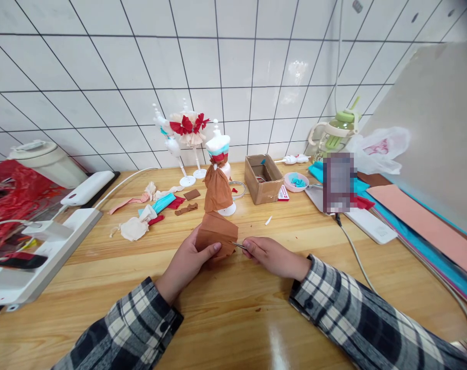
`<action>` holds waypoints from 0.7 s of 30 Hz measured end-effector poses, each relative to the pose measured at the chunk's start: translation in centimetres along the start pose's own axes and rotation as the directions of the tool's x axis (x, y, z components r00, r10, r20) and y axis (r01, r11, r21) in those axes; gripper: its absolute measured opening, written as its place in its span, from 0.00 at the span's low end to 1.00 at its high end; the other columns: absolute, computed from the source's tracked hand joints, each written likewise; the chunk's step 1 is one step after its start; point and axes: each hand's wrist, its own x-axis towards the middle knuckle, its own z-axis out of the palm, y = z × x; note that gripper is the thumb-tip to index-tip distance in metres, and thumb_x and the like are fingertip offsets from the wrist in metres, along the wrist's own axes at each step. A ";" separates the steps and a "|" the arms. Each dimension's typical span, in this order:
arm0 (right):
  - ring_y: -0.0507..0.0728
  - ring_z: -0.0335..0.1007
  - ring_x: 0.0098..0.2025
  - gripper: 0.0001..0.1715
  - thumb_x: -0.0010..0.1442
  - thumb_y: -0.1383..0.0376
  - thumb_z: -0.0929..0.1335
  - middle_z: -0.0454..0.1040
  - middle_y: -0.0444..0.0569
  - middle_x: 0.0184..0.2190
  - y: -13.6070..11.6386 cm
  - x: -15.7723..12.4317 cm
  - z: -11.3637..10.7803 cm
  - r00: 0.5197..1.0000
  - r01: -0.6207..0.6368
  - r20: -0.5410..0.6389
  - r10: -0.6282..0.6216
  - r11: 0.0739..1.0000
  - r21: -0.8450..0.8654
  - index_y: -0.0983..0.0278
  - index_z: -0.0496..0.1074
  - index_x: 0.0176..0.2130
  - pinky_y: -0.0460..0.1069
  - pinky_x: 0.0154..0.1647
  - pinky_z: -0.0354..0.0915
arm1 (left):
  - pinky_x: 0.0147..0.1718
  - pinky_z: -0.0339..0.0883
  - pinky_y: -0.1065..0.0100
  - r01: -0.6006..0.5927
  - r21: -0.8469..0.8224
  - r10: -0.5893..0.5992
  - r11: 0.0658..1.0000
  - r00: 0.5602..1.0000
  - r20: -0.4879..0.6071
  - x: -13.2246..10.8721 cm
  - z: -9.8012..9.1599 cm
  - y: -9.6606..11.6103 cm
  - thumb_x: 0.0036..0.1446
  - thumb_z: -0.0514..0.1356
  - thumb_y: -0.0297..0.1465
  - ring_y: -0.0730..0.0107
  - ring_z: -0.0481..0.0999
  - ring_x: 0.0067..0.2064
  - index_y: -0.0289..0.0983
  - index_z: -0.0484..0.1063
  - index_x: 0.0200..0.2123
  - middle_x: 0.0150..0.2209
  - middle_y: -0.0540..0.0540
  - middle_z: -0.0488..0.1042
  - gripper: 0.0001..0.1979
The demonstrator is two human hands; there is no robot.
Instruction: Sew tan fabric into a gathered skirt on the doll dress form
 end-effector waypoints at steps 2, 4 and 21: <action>0.51 0.58 0.28 0.34 0.64 0.41 0.48 0.61 0.43 0.25 0.0 -0.1 0.1 1.000 0.003 -0.009 -0.003 0.999 0.052 0.63 0.61 0.29 0.47 0.31 0.59 | 0.52 0.67 0.56 -0.001 -0.011 0.001 1.000 1.000 0.010 0.0 -0.1 -0.1 0.47 0.68 0.39 0.53 0.74 0.53 0.37 0.62 0.57 0.54 0.39 0.73 0.35; 0.51 0.58 0.29 0.34 0.64 0.41 0.49 0.62 0.43 0.25 0.1 -0.2 0.2 1.000 0.003 -0.019 -0.001 0.995 0.101 0.63 0.62 0.30 0.47 0.32 0.60 | 0.52 0.66 0.55 -0.003 -0.010 0.004 1.000 1.000 0.020 0.0 -0.1 -0.1 0.47 0.68 0.39 0.52 0.73 0.53 0.36 0.63 0.56 0.54 0.39 0.73 0.34; 0.53 0.61 0.29 0.29 0.67 0.46 0.49 0.66 0.45 0.26 -0.1 0.1 1.0 0.997 0.045 -0.059 -0.054 0.987 -0.152 0.62 0.60 0.29 0.48 0.32 0.57 | 0.49 0.69 0.52 0.032 0.016 -0.034 0.999 0.995 0.090 -0.6 0.7 0.3 0.46 0.68 0.39 0.50 0.75 0.51 0.37 0.65 0.54 0.51 0.39 0.76 0.32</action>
